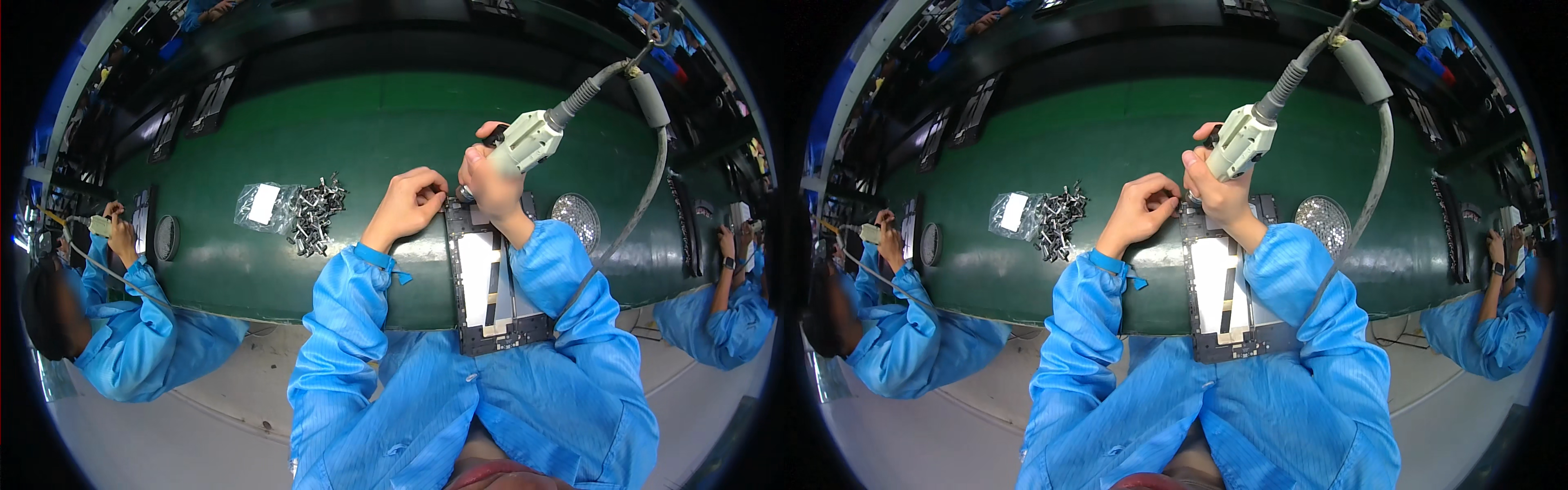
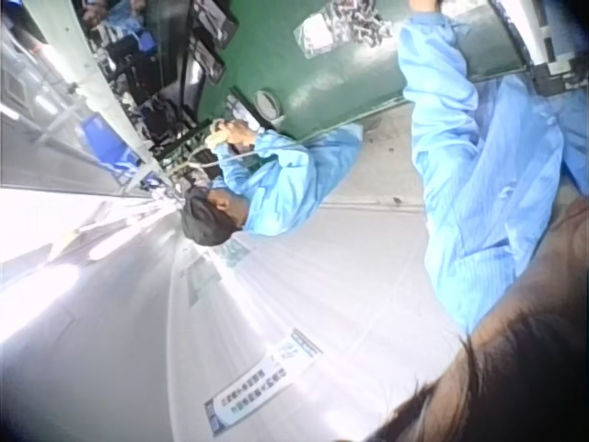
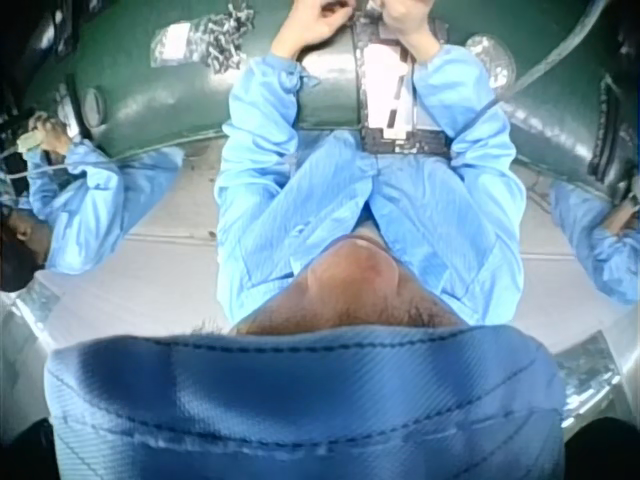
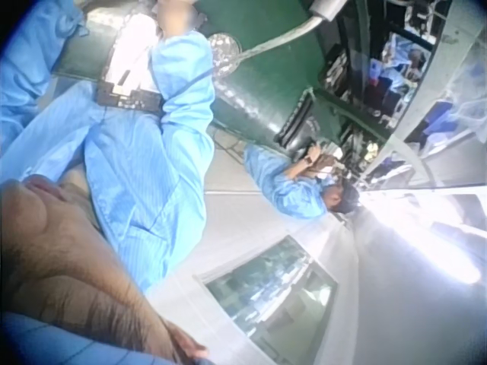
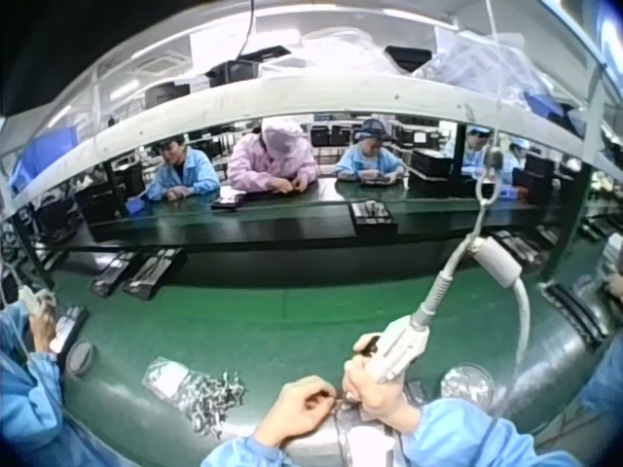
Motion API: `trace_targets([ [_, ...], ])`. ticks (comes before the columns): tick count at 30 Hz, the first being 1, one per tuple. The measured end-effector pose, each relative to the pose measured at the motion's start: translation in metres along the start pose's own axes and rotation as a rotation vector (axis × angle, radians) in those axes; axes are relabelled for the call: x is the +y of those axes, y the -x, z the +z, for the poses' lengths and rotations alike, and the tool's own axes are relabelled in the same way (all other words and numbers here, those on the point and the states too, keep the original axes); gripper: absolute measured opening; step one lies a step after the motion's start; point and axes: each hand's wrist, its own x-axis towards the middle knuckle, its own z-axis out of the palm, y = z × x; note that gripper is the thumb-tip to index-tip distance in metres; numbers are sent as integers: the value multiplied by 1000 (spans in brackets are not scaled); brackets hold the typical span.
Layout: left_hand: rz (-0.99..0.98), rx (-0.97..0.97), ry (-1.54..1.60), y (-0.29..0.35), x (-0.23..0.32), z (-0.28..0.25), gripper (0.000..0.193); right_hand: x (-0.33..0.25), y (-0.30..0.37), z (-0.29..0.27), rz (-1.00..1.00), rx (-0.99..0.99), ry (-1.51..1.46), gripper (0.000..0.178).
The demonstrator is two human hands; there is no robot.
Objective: The worker is assembling electronic components by picking up small screws and using an electric screwdriver to fasten them onto a chassis.
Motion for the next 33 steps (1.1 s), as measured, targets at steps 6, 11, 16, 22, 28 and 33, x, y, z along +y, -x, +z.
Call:
trace_targets([
  [6, 151, 104, -136, 0, 12, 1, 12, 0, -1, -1, 1, 8, -42, 27],
  [11, 234, 138, -292, -3, 7, 4, 15, 0, -1, 1, -31, -8, -49, 28],
  [16, 233, 111, -284, -2, 5, 4, 13, -2, 0, 2, -32, 1, -69, 27],
  [22, 255, 97, -273, -1, 4, 5, 13, -3, 0, 3, -27, -1, -74, 27],
  [28, 248, 83, -263, -2, 2, 5, 13, -3, 0, 3, -24, -16, -94, 28],
  [33, 239, 72, -260, -3, 4, 4, 14, -4, -1, 2, -11, -25, -110, 29],
])
